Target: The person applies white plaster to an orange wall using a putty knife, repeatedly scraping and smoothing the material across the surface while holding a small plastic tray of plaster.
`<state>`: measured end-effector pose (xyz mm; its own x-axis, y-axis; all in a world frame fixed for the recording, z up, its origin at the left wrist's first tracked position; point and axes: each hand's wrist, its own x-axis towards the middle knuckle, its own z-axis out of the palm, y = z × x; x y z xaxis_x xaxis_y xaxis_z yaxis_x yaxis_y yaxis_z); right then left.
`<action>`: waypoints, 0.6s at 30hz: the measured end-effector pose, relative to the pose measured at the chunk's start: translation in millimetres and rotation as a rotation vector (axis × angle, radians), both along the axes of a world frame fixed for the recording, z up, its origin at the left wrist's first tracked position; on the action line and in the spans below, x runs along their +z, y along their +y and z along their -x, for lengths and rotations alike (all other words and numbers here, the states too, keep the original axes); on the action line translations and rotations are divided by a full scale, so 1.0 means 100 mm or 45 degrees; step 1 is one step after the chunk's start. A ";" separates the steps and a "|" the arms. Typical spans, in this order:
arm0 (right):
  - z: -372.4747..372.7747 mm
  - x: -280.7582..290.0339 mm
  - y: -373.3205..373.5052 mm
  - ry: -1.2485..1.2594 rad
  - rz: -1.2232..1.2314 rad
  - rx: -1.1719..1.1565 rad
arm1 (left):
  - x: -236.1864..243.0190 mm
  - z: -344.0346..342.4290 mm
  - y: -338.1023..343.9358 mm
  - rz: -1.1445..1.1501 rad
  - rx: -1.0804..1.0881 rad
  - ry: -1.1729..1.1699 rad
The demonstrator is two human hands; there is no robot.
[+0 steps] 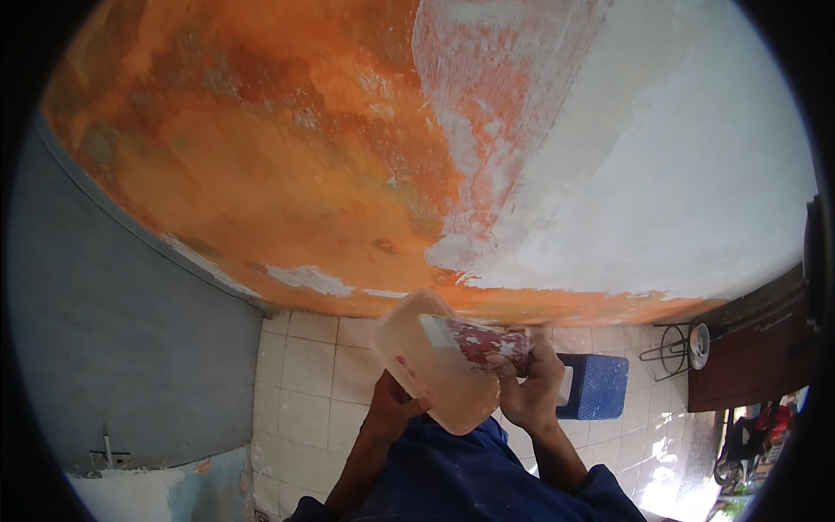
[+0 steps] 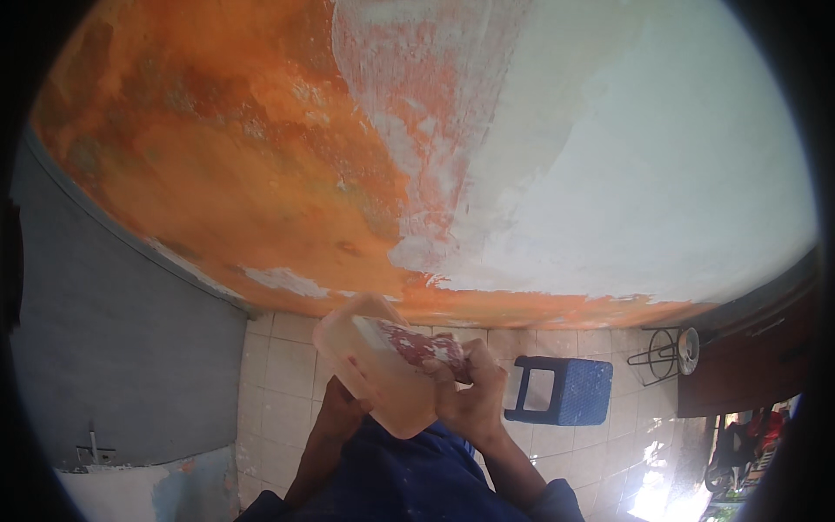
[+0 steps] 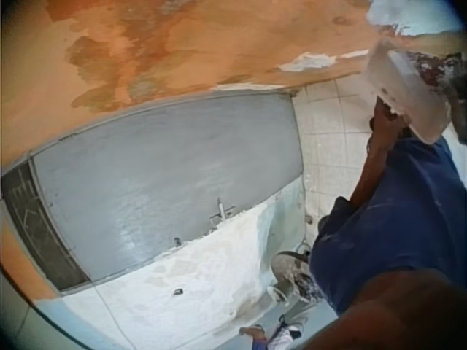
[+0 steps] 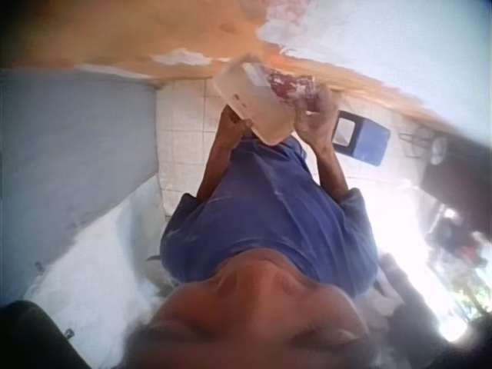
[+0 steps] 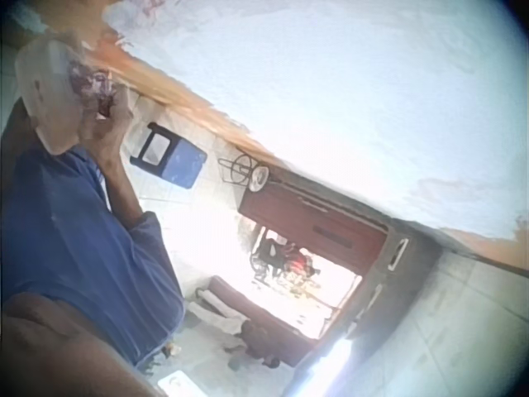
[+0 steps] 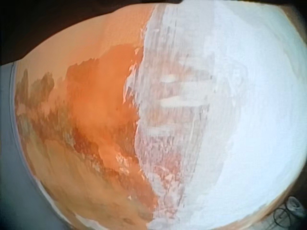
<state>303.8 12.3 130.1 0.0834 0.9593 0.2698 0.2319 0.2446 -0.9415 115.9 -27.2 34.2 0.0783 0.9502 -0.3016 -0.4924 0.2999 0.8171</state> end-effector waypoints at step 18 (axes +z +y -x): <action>-0.01 -0.23 0.25 0.401 0.133 0.121 | 0.07 0.09 0.02 0.011 0.072 0.032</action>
<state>304.6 36.9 107.2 0.0556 0.9879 0.1447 -0.0932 0.1494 -0.9844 106.8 -25.3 41.0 0.0166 0.9503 -0.3110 -0.4881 0.2791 0.8269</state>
